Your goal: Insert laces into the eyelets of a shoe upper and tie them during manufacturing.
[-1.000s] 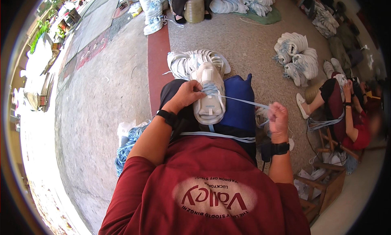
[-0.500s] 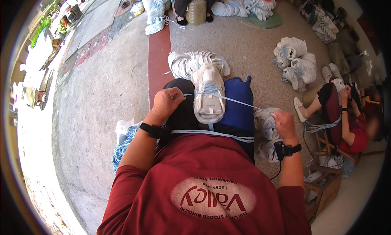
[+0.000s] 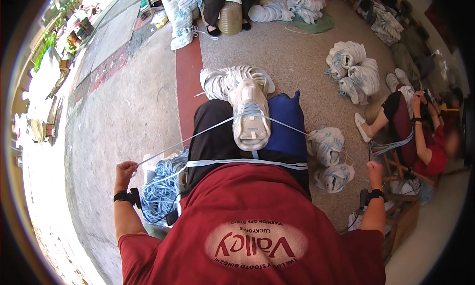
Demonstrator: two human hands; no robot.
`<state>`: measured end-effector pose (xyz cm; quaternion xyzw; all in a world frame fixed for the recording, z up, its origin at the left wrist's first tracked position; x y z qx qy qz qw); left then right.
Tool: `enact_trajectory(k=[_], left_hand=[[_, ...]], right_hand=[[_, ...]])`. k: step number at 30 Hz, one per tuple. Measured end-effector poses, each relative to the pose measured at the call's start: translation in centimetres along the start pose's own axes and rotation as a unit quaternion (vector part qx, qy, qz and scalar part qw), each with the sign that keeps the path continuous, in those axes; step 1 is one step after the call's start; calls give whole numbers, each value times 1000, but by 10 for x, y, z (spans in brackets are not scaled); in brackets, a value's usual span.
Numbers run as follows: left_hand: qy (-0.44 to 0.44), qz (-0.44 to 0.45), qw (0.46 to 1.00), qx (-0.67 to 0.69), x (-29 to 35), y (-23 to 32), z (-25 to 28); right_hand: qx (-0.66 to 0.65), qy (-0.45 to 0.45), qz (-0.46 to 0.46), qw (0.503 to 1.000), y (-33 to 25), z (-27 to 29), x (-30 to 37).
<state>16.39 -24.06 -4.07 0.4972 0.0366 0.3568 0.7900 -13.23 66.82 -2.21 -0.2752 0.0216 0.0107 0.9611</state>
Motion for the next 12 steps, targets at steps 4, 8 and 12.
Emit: enact_trajectory(k=[4, 8, 12], left_hand=[[50, 87, 994, -37, 27, -57, 51], [95, 143, 981, -86, 42, -109, 85], [152, 173, 948, -222, 33, -145, 75]], right_hand=[[16, -31, -83, 996, 68, 21, 41], [43, 0, -73, 996, 119, 34, 84], [91, -12, -128, 988, 134, -1, 87]])
Point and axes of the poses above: each hand's wrist, its own x-axis away from the middle knuckle, its own z-axis out of the back of the hand, y = z × x, the point moved 7 cm from there along -x, towards the middle knuckle, and after that the axes turned 3 degrees about -y, right-handed, at the moved point
